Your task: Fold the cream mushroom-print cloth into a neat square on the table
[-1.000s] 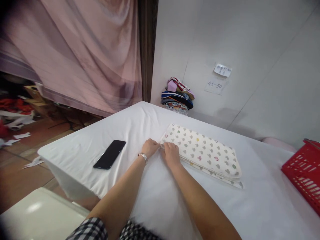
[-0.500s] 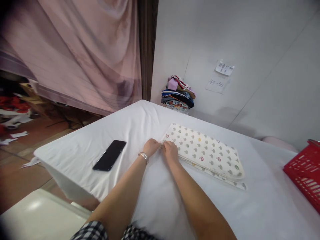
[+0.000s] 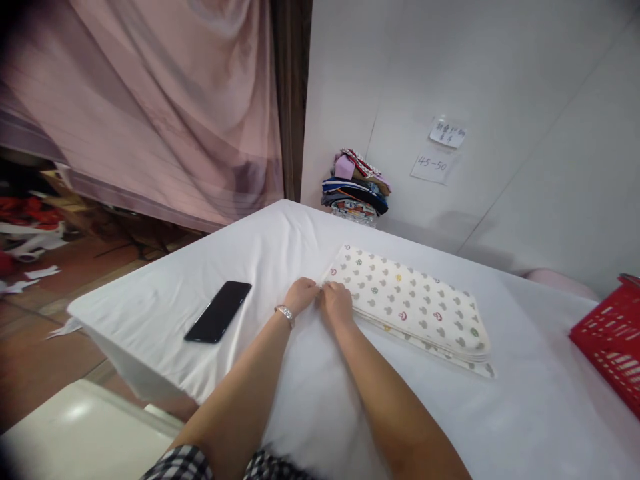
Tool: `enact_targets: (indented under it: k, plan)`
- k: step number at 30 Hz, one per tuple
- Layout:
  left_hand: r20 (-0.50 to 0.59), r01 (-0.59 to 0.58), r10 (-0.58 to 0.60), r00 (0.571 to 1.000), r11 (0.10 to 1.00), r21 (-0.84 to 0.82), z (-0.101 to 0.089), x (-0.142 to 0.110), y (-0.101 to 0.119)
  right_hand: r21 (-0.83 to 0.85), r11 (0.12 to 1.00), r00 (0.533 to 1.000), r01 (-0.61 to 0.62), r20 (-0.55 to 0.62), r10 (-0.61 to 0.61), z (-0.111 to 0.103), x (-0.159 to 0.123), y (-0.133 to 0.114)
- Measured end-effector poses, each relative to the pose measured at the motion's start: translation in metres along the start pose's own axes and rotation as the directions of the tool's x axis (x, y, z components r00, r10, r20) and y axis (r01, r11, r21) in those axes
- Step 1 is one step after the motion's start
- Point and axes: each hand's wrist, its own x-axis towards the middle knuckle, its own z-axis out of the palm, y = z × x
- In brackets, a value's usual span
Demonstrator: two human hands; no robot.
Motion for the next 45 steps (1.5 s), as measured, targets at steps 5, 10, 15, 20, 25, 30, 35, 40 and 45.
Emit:
enact_targets:
  k: [5, 10, 15, 20, 25, 30, 35, 40, 45]
  plan:
    - [-0.008, -0.018, 0.019, 1.000, 0.999, 0.030, 0.000, 0.001, 0.000, -0.034, 0.998, 0.999, 0.052, -0.012, -0.053, 0.000, -0.005, -0.001]
    - [0.002, -0.045, 0.045, 0.999, 0.999, 0.029, 0.001, 0.003, -0.001, -0.029, 0.997, 0.995, 0.077, -0.061, -0.079, 0.002, -0.009, 0.000]
    - [-0.004, -0.034, 0.034, 0.999, 0.999, 0.031, 0.002, 0.004, -0.002, -0.040, 0.996, 0.994, 0.077, -0.076, -0.080, 0.007, -0.009, 0.000]
    - [-0.023, -0.028, 0.029, 0.999, 0.998, 0.049, 0.000, 0.002, 0.001, -0.021, 0.996, 0.995, 0.087, -0.053, -0.088, 0.008, -0.008, 0.003]
    - [-0.030, -0.066, 0.070, 0.997, 0.991, 0.119, 0.000, 0.003, 0.005, 0.003, 0.998, 0.997, 0.061, -0.039, -0.061, 0.007, -0.006, 0.003]
    - [-0.056, -0.112, 0.127, 0.990, 0.970, 0.215, 0.003, 0.010, 0.000, -0.044, 0.996, 0.996, 0.071, -0.050, -0.073, 0.007, -0.003, 0.002]
    - [-0.092, -0.127, 0.160, 0.983, 0.948, 0.292, 0.007, 0.013, -0.001, -0.093, 0.985, 0.989, 0.143, -0.016, -0.146, -0.002, -0.010, 0.011]
    - [-0.079, -0.128, 0.165, 0.983, 0.931, 0.342, 0.006, 0.013, 0.001, -0.078, 0.988, 0.991, 0.130, 0.027, -0.128, -0.033, -0.047, 0.052]
    - [-0.077, -0.135, 0.176, 0.981, 0.916, 0.377, 0.006, 0.015, 0.003, -0.116, 0.993, 0.999, -0.023, 0.029, 0.027, -0.073, -0.116, 0.118]
